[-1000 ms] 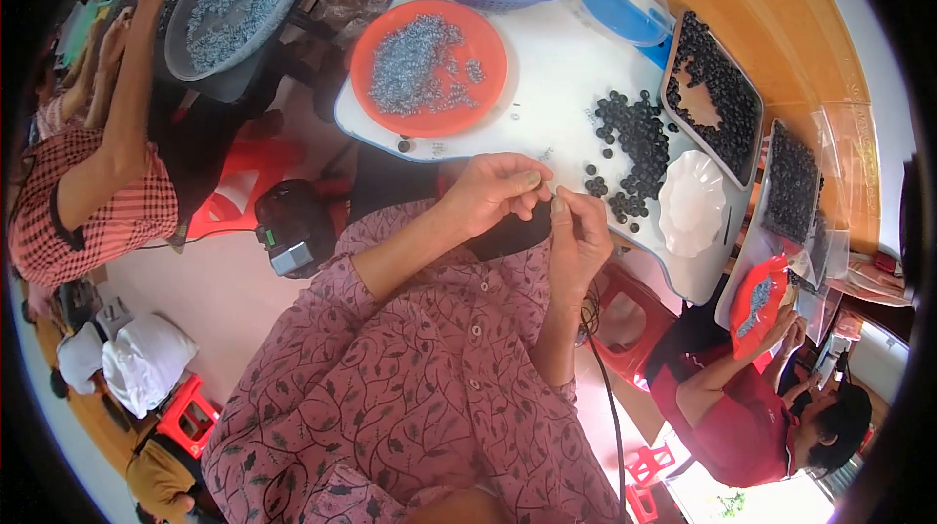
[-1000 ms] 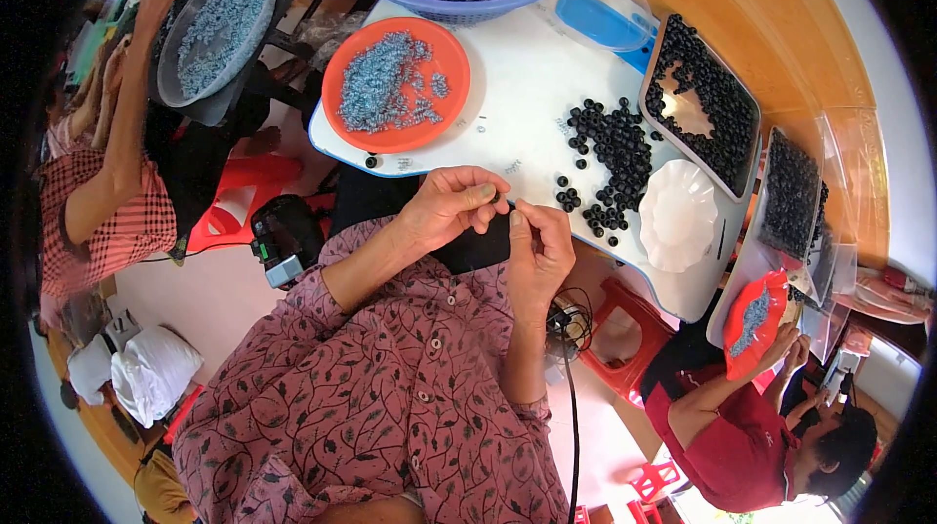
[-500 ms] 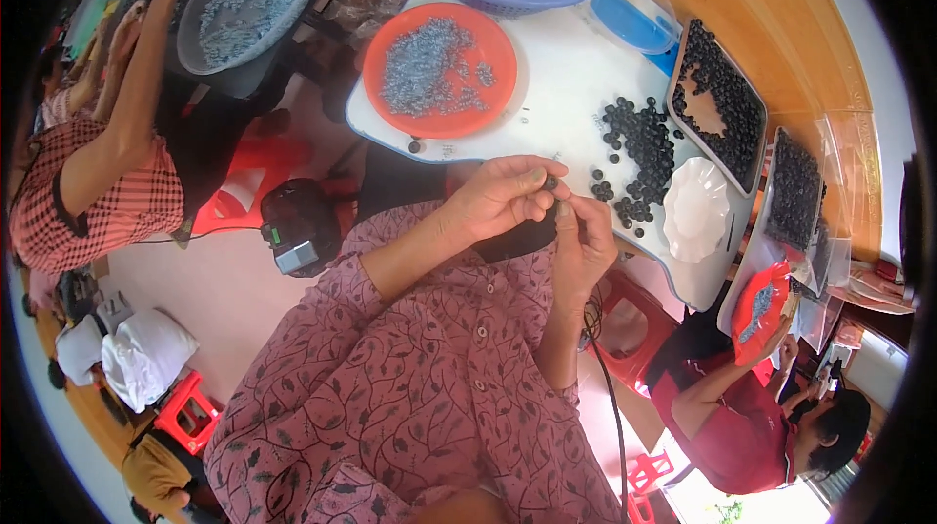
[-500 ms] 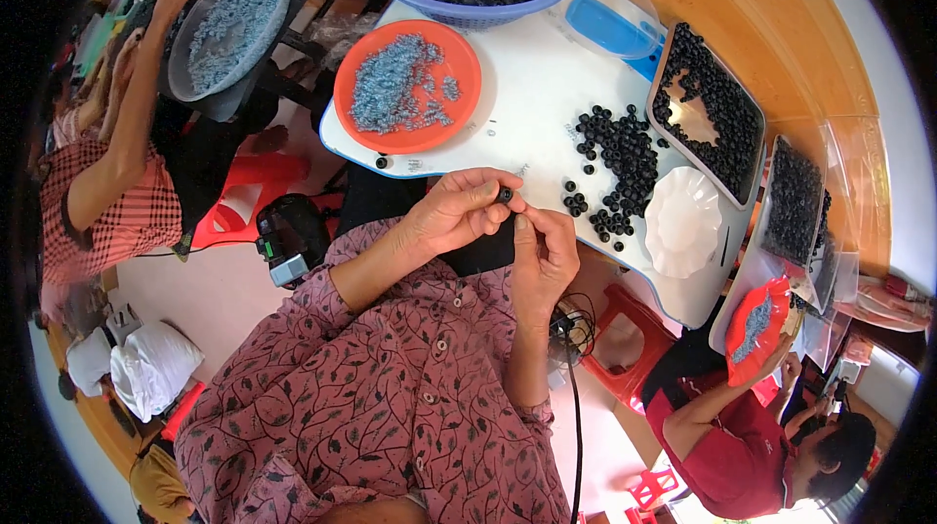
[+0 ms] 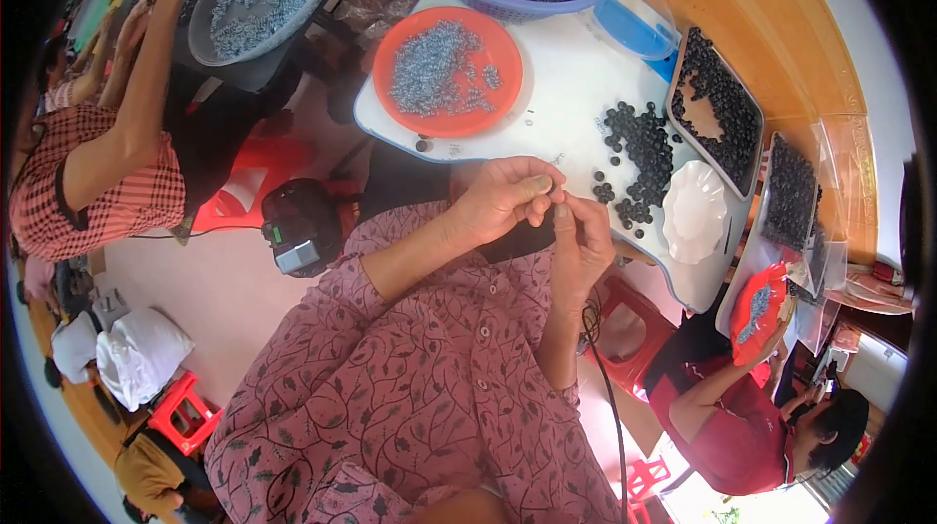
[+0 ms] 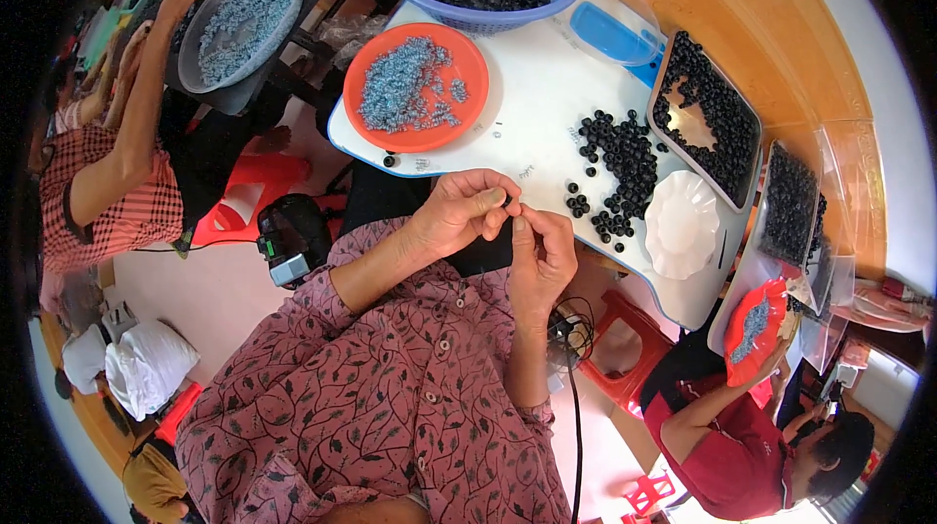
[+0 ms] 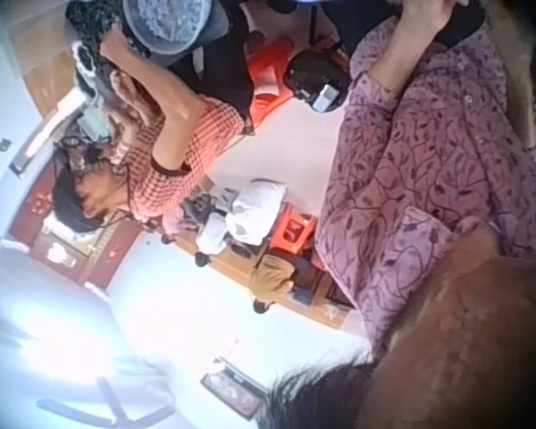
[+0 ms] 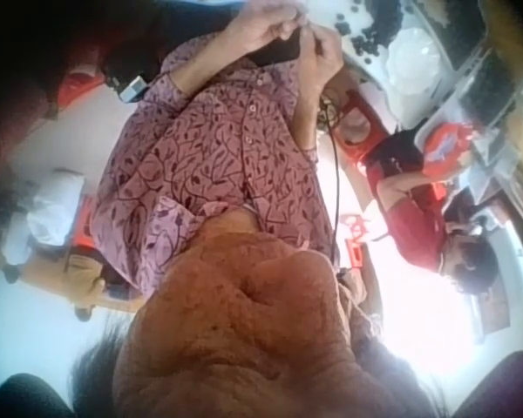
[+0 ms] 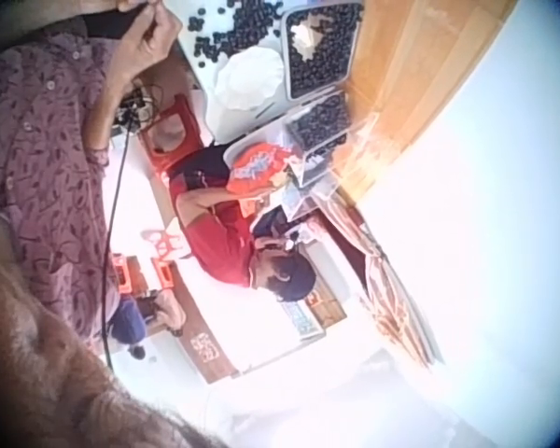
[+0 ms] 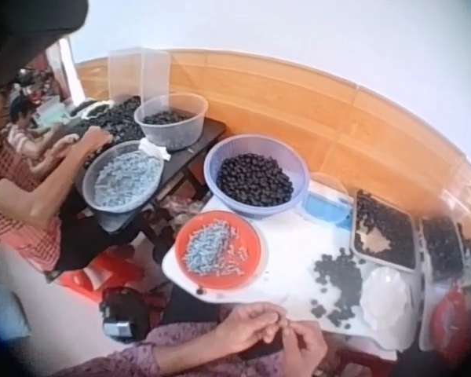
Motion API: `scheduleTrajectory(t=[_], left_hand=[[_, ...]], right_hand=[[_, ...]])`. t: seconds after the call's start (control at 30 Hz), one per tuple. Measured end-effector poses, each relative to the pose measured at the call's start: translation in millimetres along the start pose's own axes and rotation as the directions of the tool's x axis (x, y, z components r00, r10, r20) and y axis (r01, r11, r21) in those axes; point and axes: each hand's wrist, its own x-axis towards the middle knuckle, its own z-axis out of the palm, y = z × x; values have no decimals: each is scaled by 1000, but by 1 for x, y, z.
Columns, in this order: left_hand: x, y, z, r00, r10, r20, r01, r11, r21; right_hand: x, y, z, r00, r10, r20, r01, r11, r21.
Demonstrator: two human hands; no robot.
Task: The person sorts and assembles small blue and black plastic components by hand at a workshop table.
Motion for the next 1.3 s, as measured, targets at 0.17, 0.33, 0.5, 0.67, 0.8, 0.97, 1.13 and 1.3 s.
scheduleTrajectory(t=[0.17, 0.33, 0.5, 0.67, 0.8, 0.97, 1.13, 1.3], left_hand=[[-1, 1, 10, 996, 17, -85, -8, 994, 106], [-7, -1, 13, 996, 52, -78, -32, 968, 247], [-15, 9, 26, 995, 96, -27, -65, 829, 556], [-18, 7, 26, 992, 128, 15, -116, 839, 532], [-19, 6, 26, 990, 140, 21, -130, 845, 519], [-21, 6, 25, 986, 166, 31, -153, 798, 582], [-20, 2, 19, 986, 158, 53, -158, 788, 595], [-17, 1, 15, 997, 78, -19, -58, 870, 489]], right_hand=[[-3, -5, 2, 997, 3, -78, 0, 999, 48], [-4, -9, 1, 997, -77, -7, 77, 997, 15], [-7, -1, -2, 997, -80, -6, 80, 995, 62], [-7, -6, -2, 1000, -12, 4, 12, 986, 164], [-10, -4, -3, 1000, 6, 2, -7, 981, 195], [-12, -1, -6, 997, 66, 49, -75, 972, 223], [-14, 5, -7, 997, 42, 60, -51, 986, 157], [-11, 8, -4, 998, -9, 55, 7, 999, 39]])
